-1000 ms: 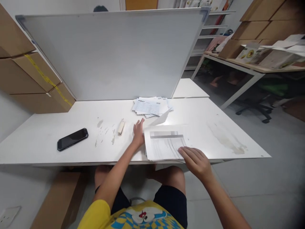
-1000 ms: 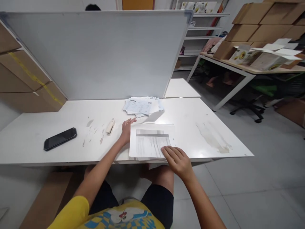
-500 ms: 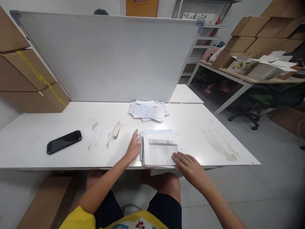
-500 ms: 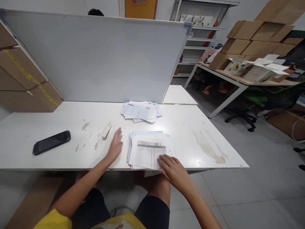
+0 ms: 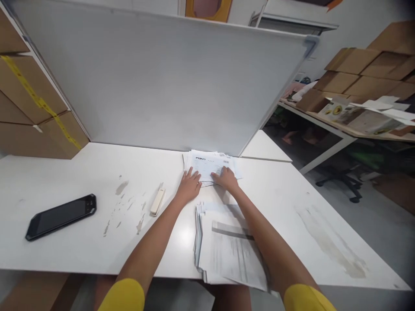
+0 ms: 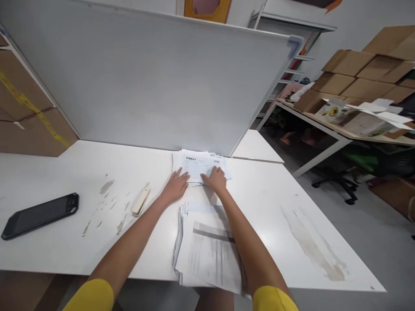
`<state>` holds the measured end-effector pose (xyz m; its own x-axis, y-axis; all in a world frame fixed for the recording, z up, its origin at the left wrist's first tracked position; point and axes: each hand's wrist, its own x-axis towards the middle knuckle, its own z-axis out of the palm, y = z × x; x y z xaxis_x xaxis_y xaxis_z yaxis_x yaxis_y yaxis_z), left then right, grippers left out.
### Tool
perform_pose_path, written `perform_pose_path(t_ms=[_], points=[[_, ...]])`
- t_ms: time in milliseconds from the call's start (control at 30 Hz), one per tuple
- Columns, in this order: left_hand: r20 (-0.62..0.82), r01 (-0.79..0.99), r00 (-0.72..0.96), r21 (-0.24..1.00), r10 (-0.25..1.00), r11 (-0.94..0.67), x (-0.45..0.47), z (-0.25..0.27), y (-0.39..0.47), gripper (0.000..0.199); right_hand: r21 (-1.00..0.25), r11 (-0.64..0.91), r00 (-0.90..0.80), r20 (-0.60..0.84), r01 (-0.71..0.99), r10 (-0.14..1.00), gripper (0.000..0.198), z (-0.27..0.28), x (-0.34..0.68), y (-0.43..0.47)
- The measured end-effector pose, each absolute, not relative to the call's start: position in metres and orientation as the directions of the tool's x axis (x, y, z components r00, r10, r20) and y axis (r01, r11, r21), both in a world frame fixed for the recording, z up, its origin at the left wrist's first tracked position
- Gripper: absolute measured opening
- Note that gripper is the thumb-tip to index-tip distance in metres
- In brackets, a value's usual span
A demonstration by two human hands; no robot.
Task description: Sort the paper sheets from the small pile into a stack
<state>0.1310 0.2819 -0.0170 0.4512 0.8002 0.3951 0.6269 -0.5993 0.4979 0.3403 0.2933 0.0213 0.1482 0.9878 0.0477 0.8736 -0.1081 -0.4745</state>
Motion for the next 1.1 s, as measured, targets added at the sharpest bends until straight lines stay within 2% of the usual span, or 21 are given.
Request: perform_pose_path(t_ms=[33, 100, 200, 267, 367, 500, 633, 767, 833, 967, 1033, 1100], points=[[0.411, 0.598, 0.476, 0.497, 0.777, -0.629, 0.131, -0.018, 0.282, 0.043, -0.479, -0.197, 0.225, 0.001, 0.855, 0.974, 0.076, 0.014, 0.353, 0.297], [0.432, 0.602, 0.415, 0.530, 0.801, -0.598, 0.132, -0.017, 0.285, 0.045, -0.525, -0.373, 0.409, -0.052, 0.765, 0.911, 0.081, 0.004, 0.381, 0.298], [0.360, 0.690, 0.240, 0.590, 0.902, -0.419, 0.135, -0.014, 0.291, 0.053, -0.728, -0.462, 0.545, -0.146, 0.506, 0.826, 0.079, -0.002, 0.415, 0.292], [0.313, 0.726, 0.241, 0.570, 0.919, -0.385, 0.137, -0.011, 0.292, 0.056, -0.844, -0.433, 0.518, -0.228, 0.317, 0.825, 0.062, -0.003, 0.425, 0.287], [0.277, 0.745, 0.346, 0.499, 0.896, -0.442, 0.138, -0.009, 0.290, 0.055, -0.898, -0.405, 0.454, -0.293, 0.172, 0.842, 0.032, -0.003, 0.433, 0.281], [0.263, 0.728, 0.502, 0.385, 0.824, -0.567, 0.137, -0.010, 0.289, 0.048, -0.921, -0.386, 0.403, -0.337, 0.044, 0.851, 0.023, -0.005, 0.447, 0.279], [0.263, 0.618, 0.678, 0.301, 0.686, -0.726, 0.136, -0.011, 0.291, 0.049, -0.905, -0.425, 0.427, -0.396, -0.029, 0.813, 0.027, -0.007, 0.469, 0.273], [0.225, 0.516, 0.773, 0.320, 0.594, -0.794, 0.137, -0.010, 0.292, 0.062, -0.890, -0.454, 0.429, -0.429, -0.050, 0.795, 0.021, -0.005, 0.482, 0.259], [0.249, 0.537, 0.739, 0.343, 0.626, -0.771, 0.138, -0.008, 0.290, 0.062, -0.888, -0.457, 0.422, -0.435, -0.054, 0.795, 0.016, -0.002, 0.483, 0.251], [0.318, 0.709, 0.489, 0.398, 0.813, -0.582, 0.139, -0.005, 0.288, 0.051, -0.898, -0.438, 0.414, -0.415, -0.041, 0.810, 0.016, 0.011, 0.472, 0.239], [0.298, 0.732, 0.429, 0.439, 0.853, -0.521, 0.139, -0.005, 0.290, 0.053, -0.909, -0.417, 0.395, -0.384, -0.002, 0.835, 0.016, 0.018, 0.464, 0.235], [0.258, 0.670, 0.402, 0.571, 0.878, -0.475, 0.142, -0.005, 0.294, 0.054, -0.918, -0.395, 0.378, -0.352, 0.041, 0.856, 0.016, 0.024, 0.454, 0.235]])
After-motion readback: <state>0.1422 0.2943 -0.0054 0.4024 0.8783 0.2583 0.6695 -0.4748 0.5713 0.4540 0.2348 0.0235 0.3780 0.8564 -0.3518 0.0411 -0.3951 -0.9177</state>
